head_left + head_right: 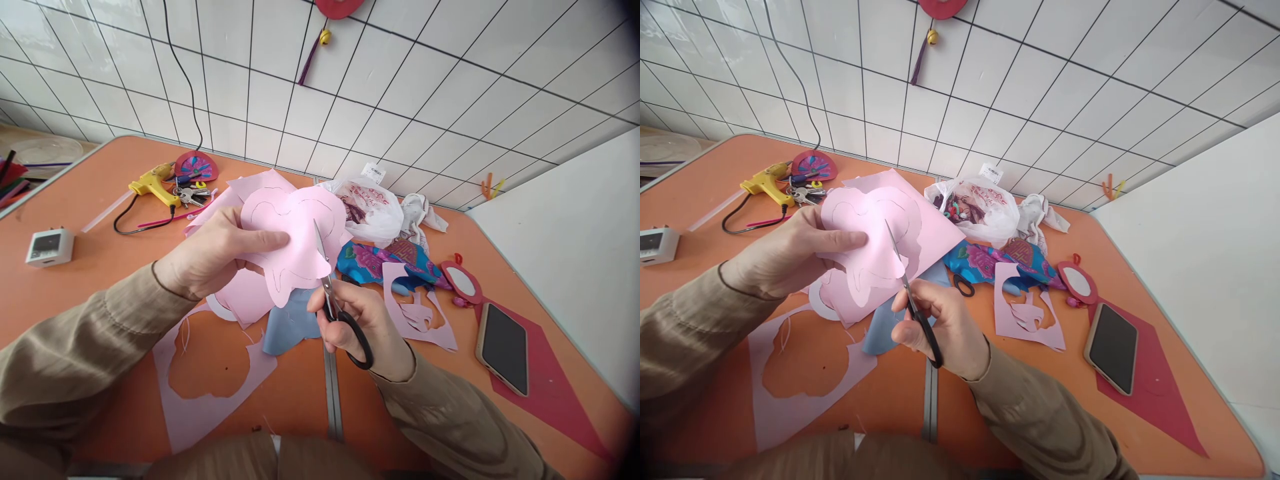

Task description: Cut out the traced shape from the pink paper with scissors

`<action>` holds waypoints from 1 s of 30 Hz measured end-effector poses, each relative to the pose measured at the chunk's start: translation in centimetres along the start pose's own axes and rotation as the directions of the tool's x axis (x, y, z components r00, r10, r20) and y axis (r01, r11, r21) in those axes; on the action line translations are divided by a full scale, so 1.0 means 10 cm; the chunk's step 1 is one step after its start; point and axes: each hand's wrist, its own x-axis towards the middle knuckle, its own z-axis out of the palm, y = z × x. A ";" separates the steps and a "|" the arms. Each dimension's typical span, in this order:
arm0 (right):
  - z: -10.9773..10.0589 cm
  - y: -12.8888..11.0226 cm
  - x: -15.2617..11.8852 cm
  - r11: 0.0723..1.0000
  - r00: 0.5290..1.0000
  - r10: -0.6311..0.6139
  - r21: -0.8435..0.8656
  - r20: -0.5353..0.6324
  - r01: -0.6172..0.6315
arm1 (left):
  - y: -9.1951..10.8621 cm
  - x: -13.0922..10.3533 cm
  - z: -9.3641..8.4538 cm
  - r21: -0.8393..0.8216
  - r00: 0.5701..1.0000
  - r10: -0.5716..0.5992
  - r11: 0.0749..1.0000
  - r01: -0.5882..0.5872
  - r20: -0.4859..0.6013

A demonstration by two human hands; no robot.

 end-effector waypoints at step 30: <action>-0.01 0.02 0.01 1.000 0.999 0.026 0.007 0.033 -0.026 | 0.02 0.00 0.01 0.017 1.000 0.010 1.000 -0.010 -0.003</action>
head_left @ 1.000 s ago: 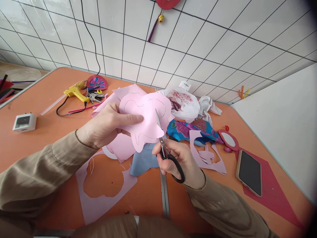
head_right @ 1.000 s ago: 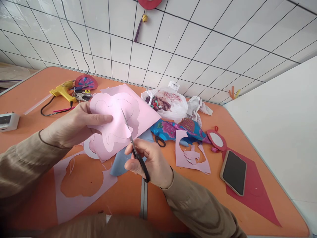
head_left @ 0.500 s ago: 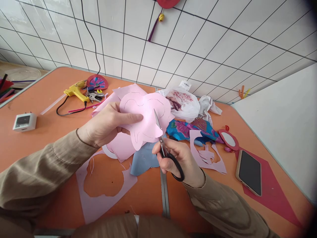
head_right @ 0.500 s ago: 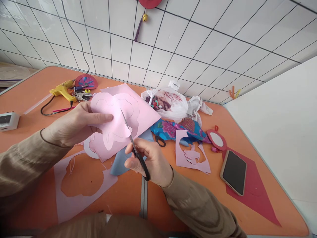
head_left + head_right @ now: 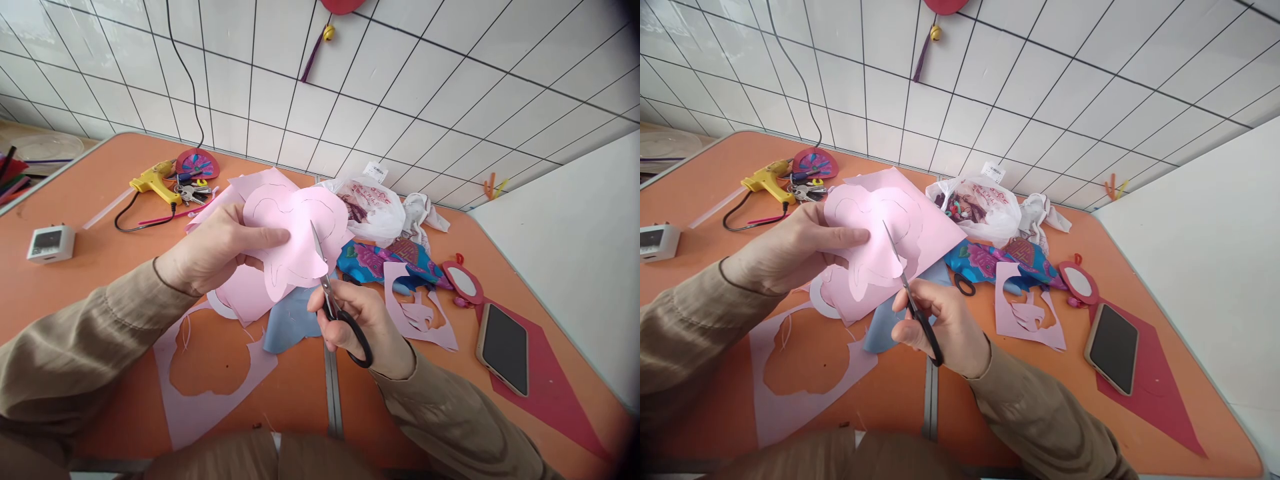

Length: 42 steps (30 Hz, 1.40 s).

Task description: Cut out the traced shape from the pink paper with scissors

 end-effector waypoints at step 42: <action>-0.04 -0.02 -0.02 1.000 1.000 0.002 -0.028 -0.016 -0.003 | 0.07 -0.02 -0.05 -0.054 0.991 0.019 0.998 -0.012 0.135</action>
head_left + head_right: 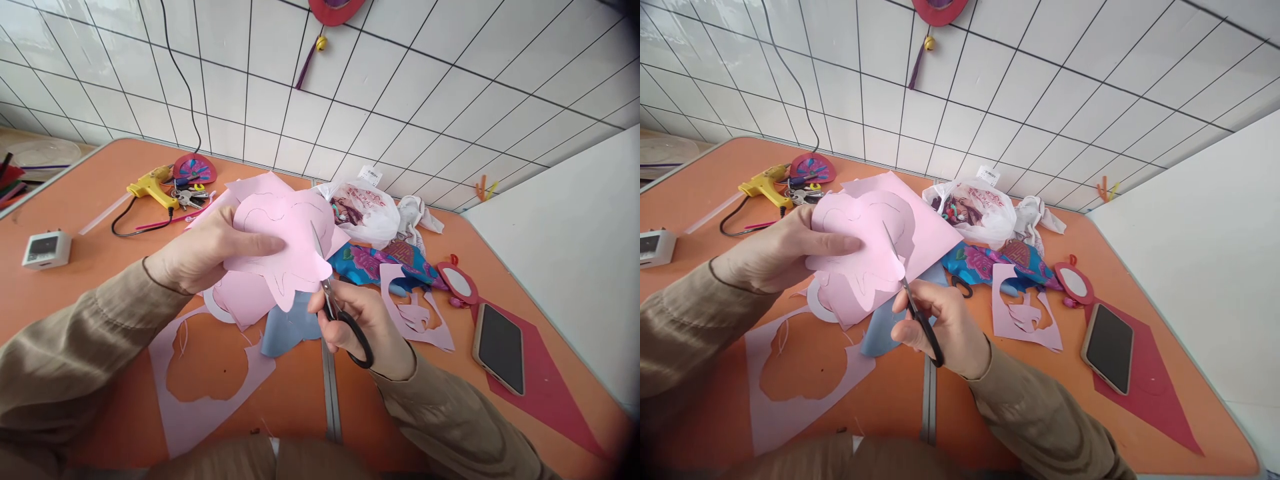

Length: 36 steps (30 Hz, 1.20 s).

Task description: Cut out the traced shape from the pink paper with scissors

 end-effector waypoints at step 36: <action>-0.01 -0.05 -0.01 0.996 0.996 0.086 0.017 0.017 -0.086 | 0.07 -0.02 0.05 0.158 0.994 -0.038 0.986 0.054 -0.104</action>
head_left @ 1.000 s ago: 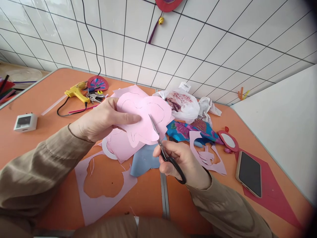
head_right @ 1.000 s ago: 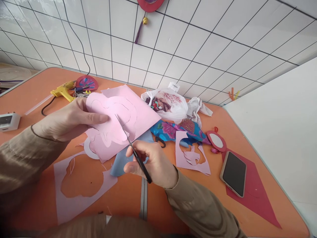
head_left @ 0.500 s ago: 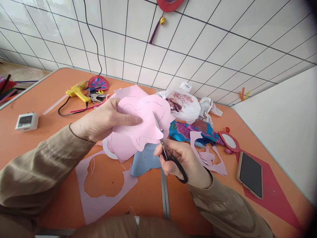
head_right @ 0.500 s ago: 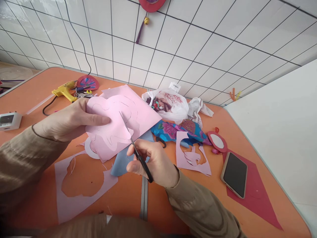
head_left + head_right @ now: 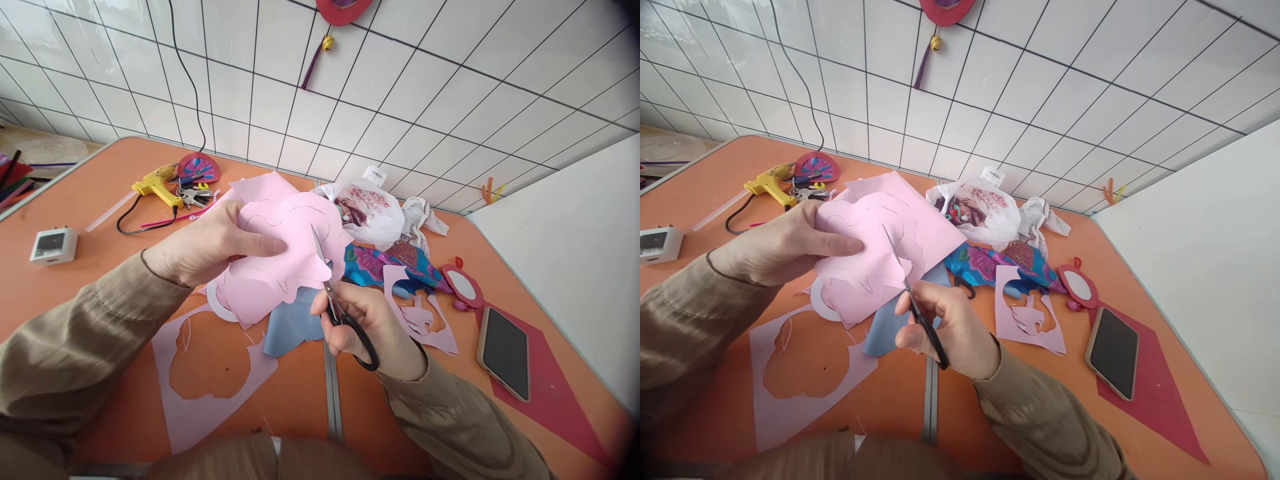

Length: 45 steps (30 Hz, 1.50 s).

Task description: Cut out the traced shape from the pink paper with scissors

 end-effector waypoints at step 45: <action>-0.06 0.02 0.07 0.999 0.997 0.015 0.040 0.080 -0.018 | -0.14 0.09 -0.03 0.000 0.995 0.014 1.000 -0.014 -0.099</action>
